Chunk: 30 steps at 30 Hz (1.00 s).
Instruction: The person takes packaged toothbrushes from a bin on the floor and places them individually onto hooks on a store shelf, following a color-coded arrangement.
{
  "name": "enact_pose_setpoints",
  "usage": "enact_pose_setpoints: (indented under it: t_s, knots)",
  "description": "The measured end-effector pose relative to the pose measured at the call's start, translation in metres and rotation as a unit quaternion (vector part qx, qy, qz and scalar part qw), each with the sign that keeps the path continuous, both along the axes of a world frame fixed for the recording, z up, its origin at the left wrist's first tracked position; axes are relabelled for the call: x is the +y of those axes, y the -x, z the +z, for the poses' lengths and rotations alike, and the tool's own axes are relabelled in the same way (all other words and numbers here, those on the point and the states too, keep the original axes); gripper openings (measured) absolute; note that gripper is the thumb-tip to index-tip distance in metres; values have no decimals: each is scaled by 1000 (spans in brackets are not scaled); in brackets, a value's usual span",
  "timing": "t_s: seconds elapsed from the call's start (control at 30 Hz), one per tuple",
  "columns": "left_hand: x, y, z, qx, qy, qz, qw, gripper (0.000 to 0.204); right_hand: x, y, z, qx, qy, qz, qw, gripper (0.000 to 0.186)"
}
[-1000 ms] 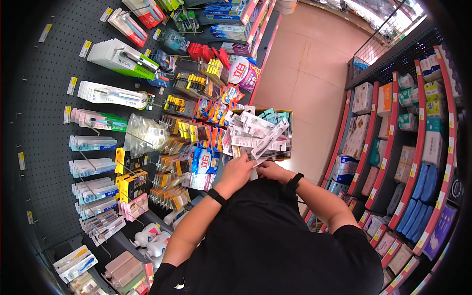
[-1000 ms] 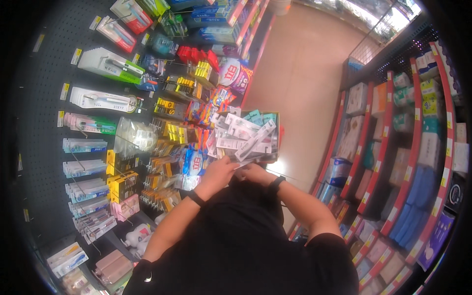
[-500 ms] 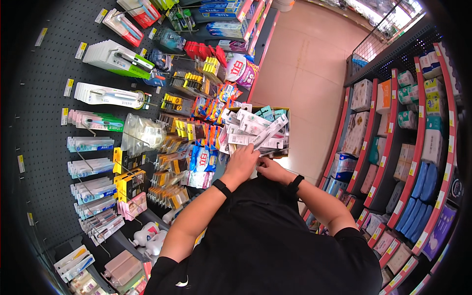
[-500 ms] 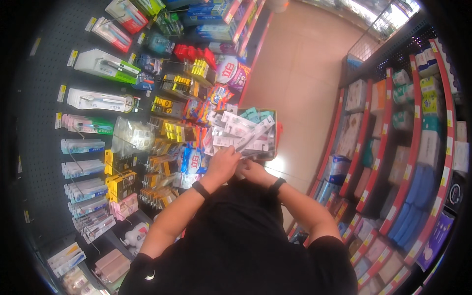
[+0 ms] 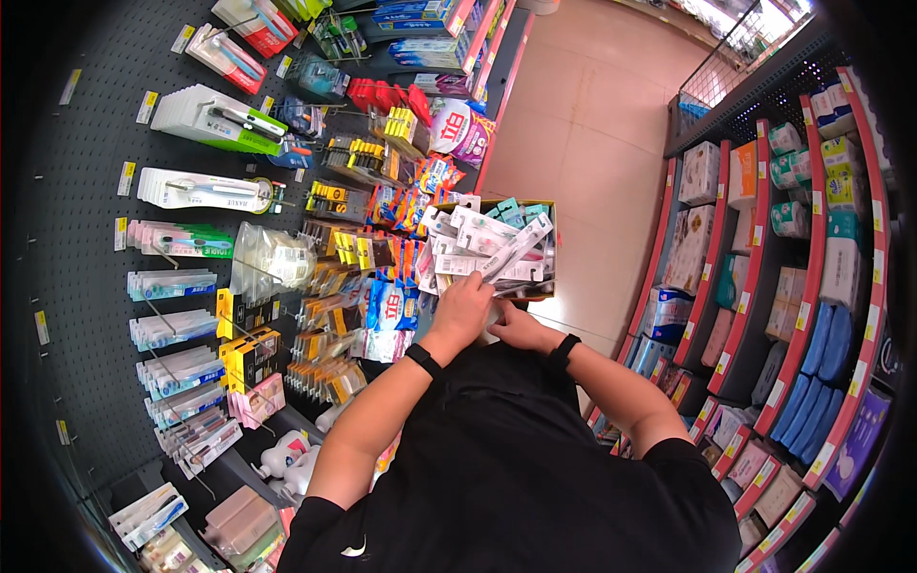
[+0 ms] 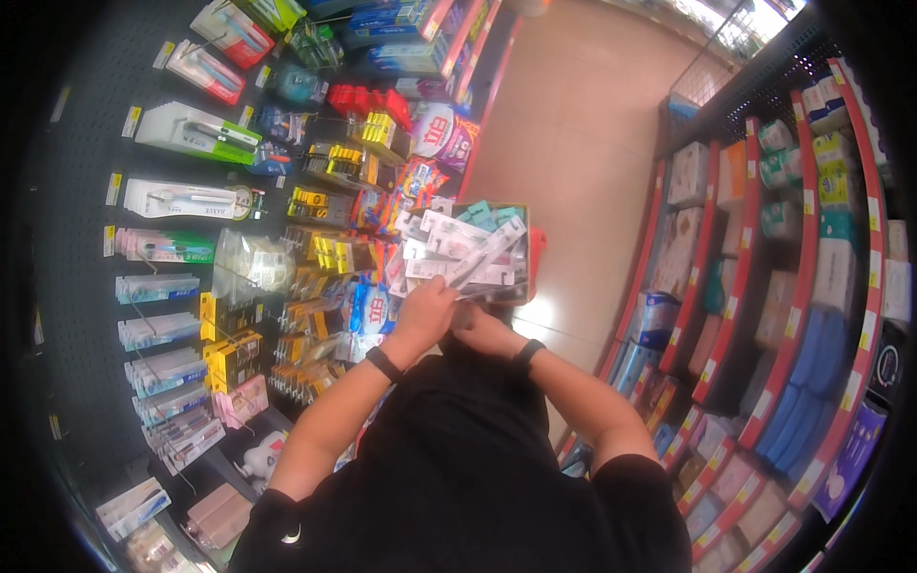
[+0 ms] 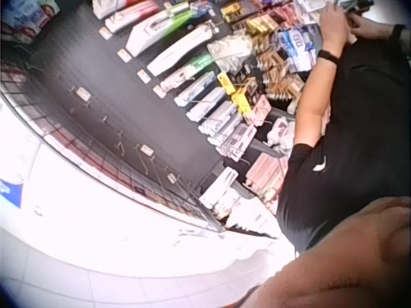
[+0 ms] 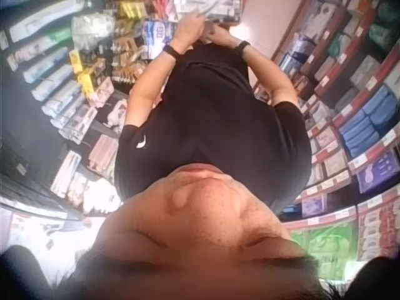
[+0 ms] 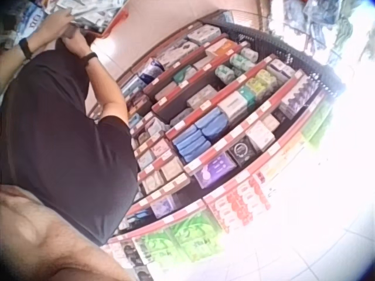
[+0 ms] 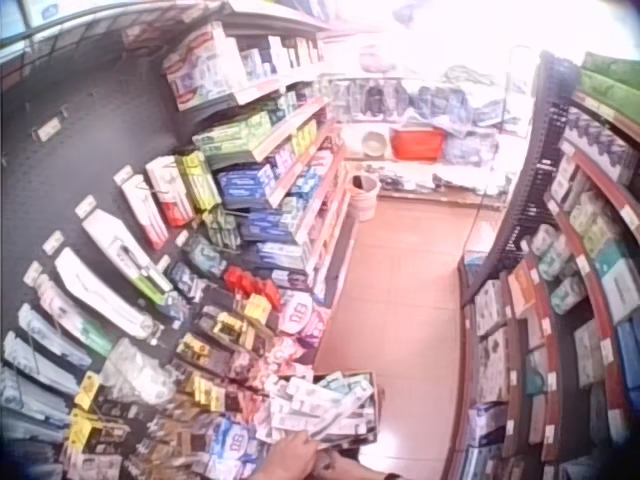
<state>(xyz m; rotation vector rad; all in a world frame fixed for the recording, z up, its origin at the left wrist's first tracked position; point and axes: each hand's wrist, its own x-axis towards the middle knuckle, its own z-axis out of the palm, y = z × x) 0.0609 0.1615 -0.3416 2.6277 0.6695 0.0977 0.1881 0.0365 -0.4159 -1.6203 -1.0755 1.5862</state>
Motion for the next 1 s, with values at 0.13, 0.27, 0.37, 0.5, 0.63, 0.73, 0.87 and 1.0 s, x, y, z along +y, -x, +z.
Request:
enact_pose_setpoints:
  t_s: [0.13,0.27,0.37,0.5,0.63,0.73,0.87,1.0]
  knots:
    - [-2,-3,6,8,7,8,1000,6,18,2,29,33,-18,-6,999,34]
    - [-1,-8,4,4,8,0,1000,6,16,12,-27,90,-92,-37,991,43]
    - [-1,-1,5,9,14,-3,1000,5,19,11,-22,76,3,3,997,48]
    - [-1,11,2,12,23,-13,1000,8,18,14,-8,115,0,-28,993,55]
    - [4,19,0,20,40,4,999,13,22,12,-9,68,55,-5,996,61]
    - [13,18,3,14,34,1,999,14,22,17,-10,52,54,-6,997,60]
    - [13,17,9,-1,62,-1,998,21,16,25,-24,52,-36,-31,998,56]
    - [8,26,1,-30,42,4,999,21,22,23,-17,107,41,-30,993,52]
